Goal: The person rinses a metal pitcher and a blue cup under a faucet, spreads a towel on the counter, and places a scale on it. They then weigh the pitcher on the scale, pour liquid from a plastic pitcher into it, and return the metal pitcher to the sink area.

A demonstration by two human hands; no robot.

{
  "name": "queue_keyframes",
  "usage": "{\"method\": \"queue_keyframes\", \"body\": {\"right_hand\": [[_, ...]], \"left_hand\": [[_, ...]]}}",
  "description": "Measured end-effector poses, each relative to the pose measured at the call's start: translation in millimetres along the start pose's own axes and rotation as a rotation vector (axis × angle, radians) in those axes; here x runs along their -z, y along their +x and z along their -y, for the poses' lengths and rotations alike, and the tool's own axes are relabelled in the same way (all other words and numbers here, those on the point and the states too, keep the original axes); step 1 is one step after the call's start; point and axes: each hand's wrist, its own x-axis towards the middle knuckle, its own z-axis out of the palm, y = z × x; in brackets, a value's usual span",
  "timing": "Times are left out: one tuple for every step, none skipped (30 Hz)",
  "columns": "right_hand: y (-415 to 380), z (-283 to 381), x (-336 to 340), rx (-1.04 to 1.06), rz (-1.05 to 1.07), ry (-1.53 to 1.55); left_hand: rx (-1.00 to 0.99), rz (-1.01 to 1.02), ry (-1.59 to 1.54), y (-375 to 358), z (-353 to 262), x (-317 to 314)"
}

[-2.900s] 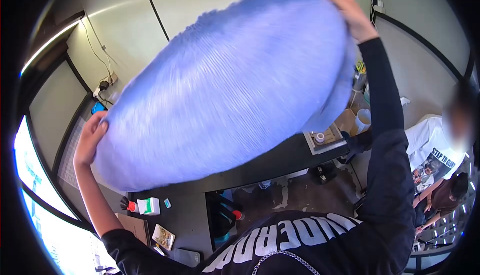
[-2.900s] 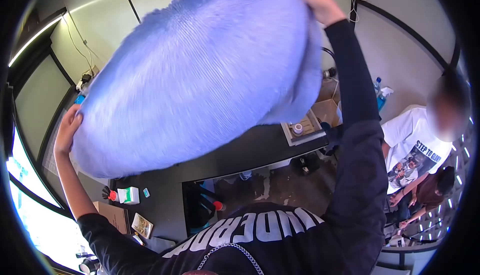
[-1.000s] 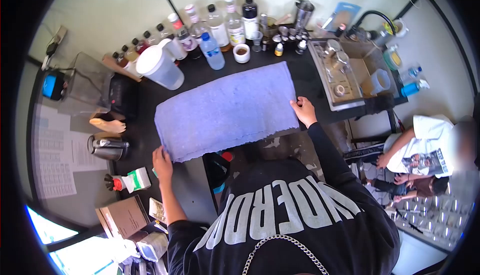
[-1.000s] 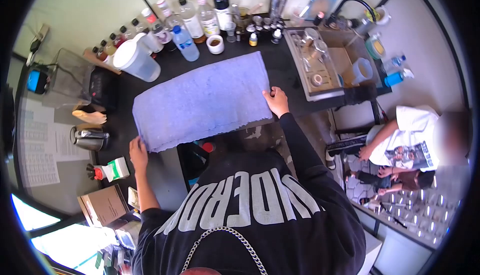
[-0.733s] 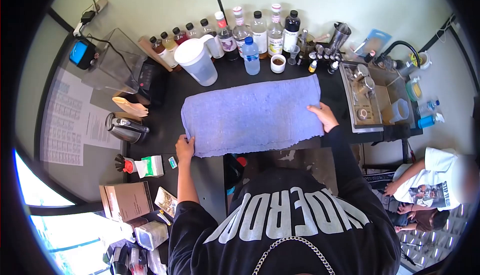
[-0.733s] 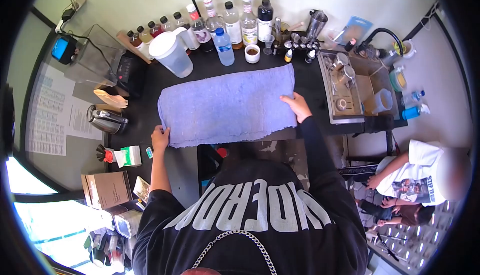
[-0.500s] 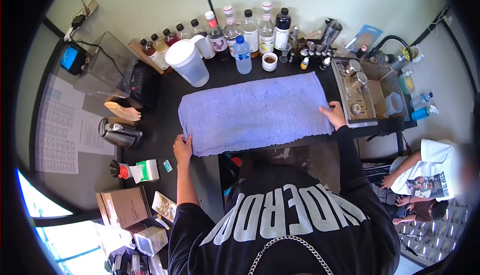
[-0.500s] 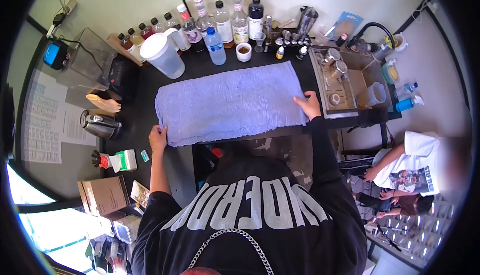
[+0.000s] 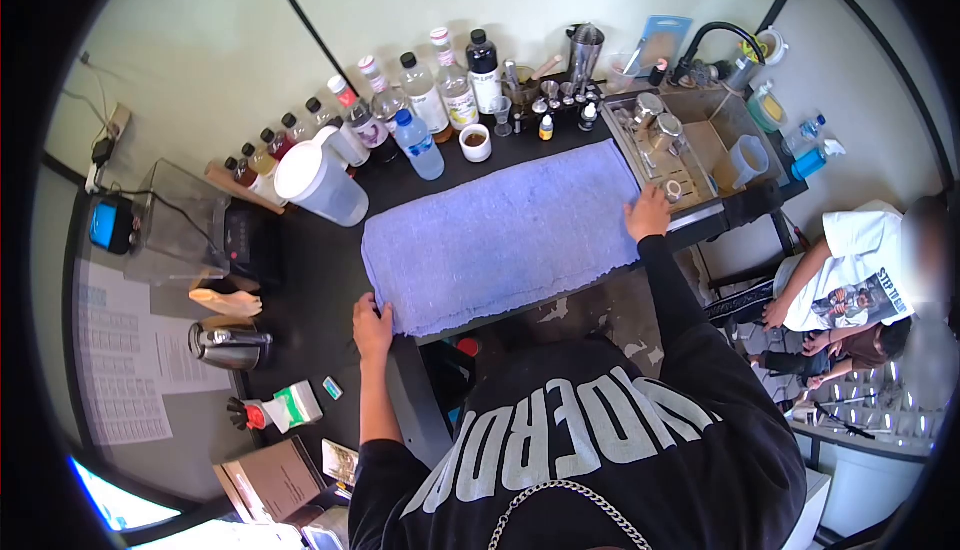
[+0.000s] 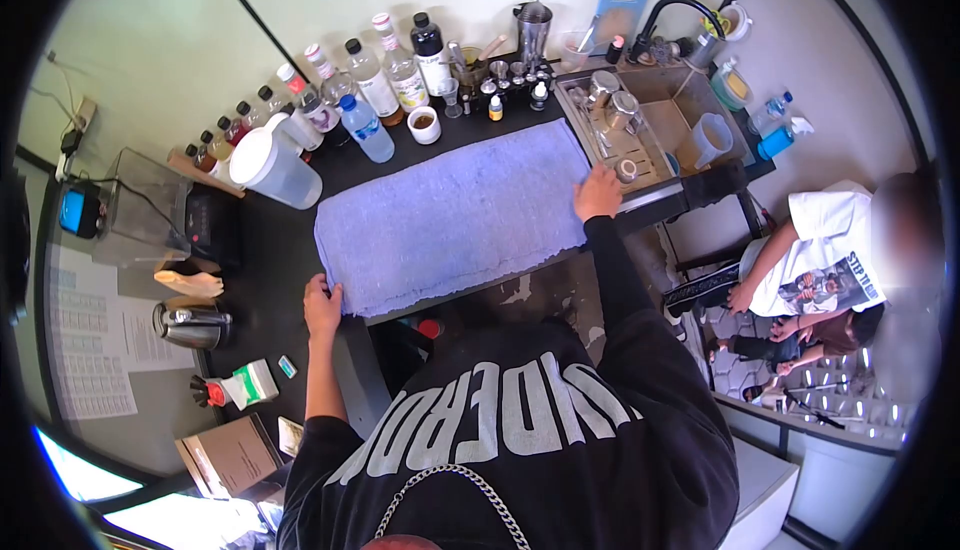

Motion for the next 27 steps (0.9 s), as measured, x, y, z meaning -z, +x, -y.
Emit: {"method": "queue_keyframes", "body": {"right_hand": [[-6, 13, 10, 0.118, -0.125, -0.007], [-5, 26, 18, 0.261, -0.122, 0.039], [-3, 39, 21, 0.41, -0.116, 0.083], [-2, 54, 16, 0.469, -0.1, 0.076], [-1, 71, 9, 0.53, -0.08, 0.07], [0, 87, -1, 0.576, -0.027, 0.077], [3, 102, -11, 0.625, 0.025, 0.085], [4, 114, -20, 0.638, 0.028, 0.088], [-1, 122, -30, 0.674, 0.115, 0.045], [-4, 129, -34, 0.709, 0.2, 0.002], [-2, 132, -36, 0.722, 0.201, 0.006], [2, 134, -37, 0.691, 0.186, 0.003], [9, 133, -37, 0.664, 0.176, -0.006], [22, 129, -49, 0.681, 0.195, -0.011], [33, 123, -62, 0.739, 0.144, 0.045], [30, 113, -74, 0.791, 0.096, 0.105], [21, 109, -64, 0.798, 0.12, 0.104], [19, 104, -49, 0.738, 0.083, 0.058], [17, 100, -36, 0.68, 0.04, 0.012], [12, 85, -33, 0.607, 0.024, -0.02], [10, 67, -34, 0.528, 0.01, -0.047], [10, 51, -40, 0.532, 0.025, -0.045], [10, 36, -48, 0.527, 0.025, -0.009], [19, 32, -51, 0.53, 0.006, 0.029], [22, 34, -49, 0.544, 0.0, 0.035], [21, 36, -48, 0.514, 0.027, -0.001], [20, 40, -48, 0.488, 0.051, -0.036]], "left_hand": [[-0.091, -0.157, 0.138, -4, -16, -6], [-0.058, -0.111, 0.198, -4, -54, 5], [-0.211, -0.119, 0.187, 7, -69, -6], [-0.358, -0.128, 0.176, 20, -83, -19], [-0.474, -0.06, 0.149, 32, -110, -32], [-0.586, 0.007, 0.123, 44, -141, -46], [-0.595, 0.068, 0.098, 56, -172, -65], [-0.6, 0.127, 0.072, 63, -196, -83], [-0.587, 0.125, 0.076, 61, -209, -100], [-0.597, 0.153, 0.167, 61, -221, -111], [-0.605, 0.18, 0.257, 67, -227, -117], [-0.591, 0.173, 0.257, 77, -226, -119], [-0.549, 0.202, 0.237, 84, -227, -116], [-0.503, 0.245, 0.219, 84, -220, -117], [-0.48, 0.272, 0.222, 83, -208, -119], [-0.541, 0.219, 0.174, 86, -192, -125], [-0.606, 0.151, 0.123, 87, -191, -115], [-0.524, 0.165, 0.286, 78, -185, -99], [-0.512, 0.164, 0.284, 62, -178, -83], [-0.313, 0.145, 0.349, 49, -168, -68], [-0.117, 0.127, 0.412, 46, -156, -59], [-0.109, 0.137, 0.42, 43, -132, -57], [-0.151, 0.122, 0.39, 40, -101, -61], [-0.194, 0.085, 0.353, 43, -87, -65], [-0.183, 0.072, 0.353, 47, -87, -65], [-0.212, 0.092, 0.324, 50, -85, -63], [-0.239, 0.107, 0.294, 53, -82, -61]]}}
